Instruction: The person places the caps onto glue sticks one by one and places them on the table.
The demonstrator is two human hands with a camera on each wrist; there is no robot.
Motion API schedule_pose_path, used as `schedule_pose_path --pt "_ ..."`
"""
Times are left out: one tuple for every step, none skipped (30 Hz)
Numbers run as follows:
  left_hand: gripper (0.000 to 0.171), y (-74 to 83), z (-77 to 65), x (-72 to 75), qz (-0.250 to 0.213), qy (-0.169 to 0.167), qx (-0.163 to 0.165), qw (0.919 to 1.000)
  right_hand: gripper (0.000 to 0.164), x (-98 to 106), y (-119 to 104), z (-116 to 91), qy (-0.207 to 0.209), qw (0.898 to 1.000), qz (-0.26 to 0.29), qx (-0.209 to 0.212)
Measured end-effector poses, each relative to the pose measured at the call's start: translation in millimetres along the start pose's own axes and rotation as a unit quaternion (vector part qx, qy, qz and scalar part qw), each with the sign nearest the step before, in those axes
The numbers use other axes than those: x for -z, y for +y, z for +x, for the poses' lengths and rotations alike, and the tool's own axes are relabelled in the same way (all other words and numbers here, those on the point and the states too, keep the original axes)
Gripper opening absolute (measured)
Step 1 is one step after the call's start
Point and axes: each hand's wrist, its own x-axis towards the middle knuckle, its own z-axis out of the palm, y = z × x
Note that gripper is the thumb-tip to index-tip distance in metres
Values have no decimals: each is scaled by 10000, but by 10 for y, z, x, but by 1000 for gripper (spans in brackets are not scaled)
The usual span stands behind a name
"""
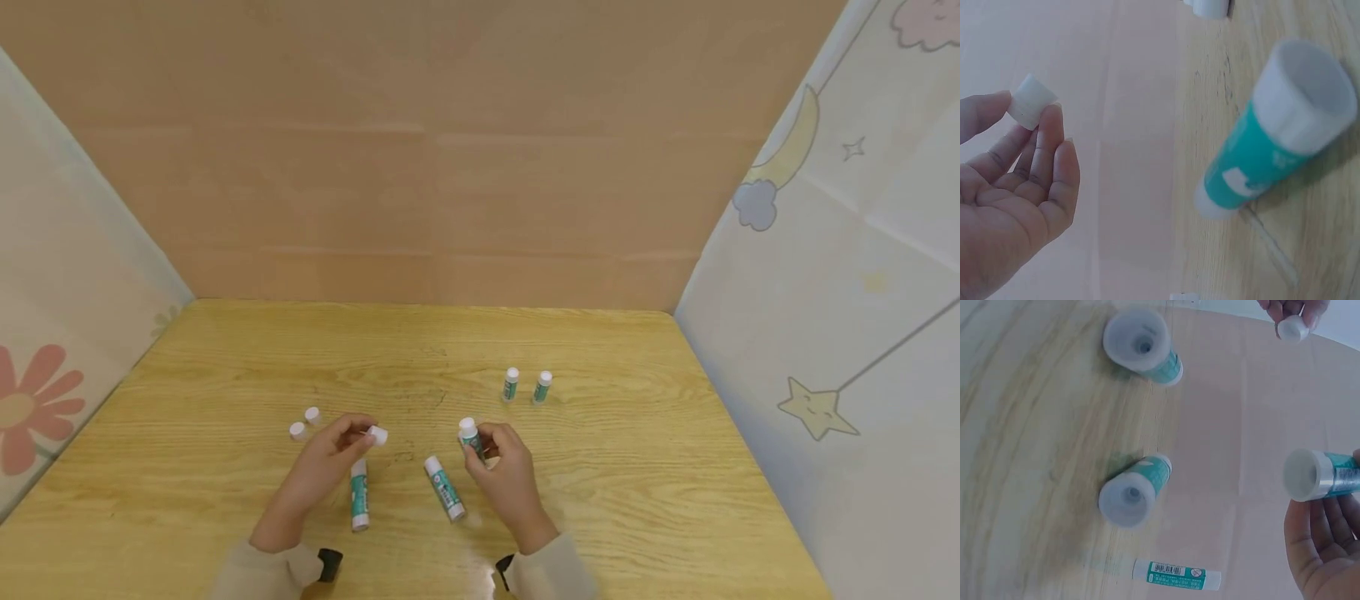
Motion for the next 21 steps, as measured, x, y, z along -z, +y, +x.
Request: schedule_pose_path --pt "20 5 -1 -9 -19 -3 15 10000 23 -16 43 -17 -15 10000 39 -15" --pt "20 10 -3 -16 -40 -8 24 10000 23 -30 85 -33 -29 10000 81 -4" --pt "19 15 -3 -22 -38 -2 26 10000 24 -42 119 -45 -46 10000 79 24" --pt "19 18 -4 -26 -45 -2 20 10000 24 -51 142 -56 -40 9999 120 53" --pt "19 22 -6 -29 -59 -7 32 10000 24 -57 149 -61 -36 9998 144 101" --pt "19 27 -9 -31 -48 -5 16 10000 24 -60 146 -63 -27 9998 145 161" --pt "19 31 -12 -31 -29 -2 -24 10000 25 -62 138 -63 -21 9996 137 231" --pt "19 33 -14 -32 -5 -1 -70 10000 26 -62 125 -59 -8 9995 112 312" --pt "19 36 -16 -32 5 -5 -114 9999 27 -64 121 -58 3 9992 95 401" --pt "20 39 -18 -33 6 -11 -156 9999 27 -69 123 -59 16 9989 115 459" --pt "19 40 -18 -34 -4 -17 -158 9999 27 -72 129 -60 15 9985 98 534" --pt "19 42 -18 -36 2 -22 -179 9998 27 -75 136 -62 14 9983 100 572" --pt "19 42 -17 -39 -11 -32 -175 9998 27 -77 142 -65 8 9982 120 580" --pt "20 41 -15 -41 -22 -45 -170 9998 27 -80 149 -67 -4 9981 149 598" --pt "20 41 -14 -44 -38 -57 -162 9998 27 -84 160 -71 -23 9980 178 605" --pt "20 42 -14 -46 -55 -70 -136 9999 26 -86 162 -74 -36 9979 188 612" --pt "21 43 -16 -49 -71 -90 -127 9999 26 -86 158 -75 -52 9978 181 636" --pt "21 46 -16 -51 -89 -100 -133 9998 27 -85 155 -75 -71 9976 173 668" --pt "22 49 -17 -54 -104 -107 -141 9998 27 -85 151 -73 -86 9973 156 716" --pt "22 52 -18 -56 -115 -110 -162 9997 27 -84 146 -71 -103 9969 141 762" --pt "22 55 -20 -59 -134 -111 -181 9997 27 -83 142 -69 -109 9966 119 813"
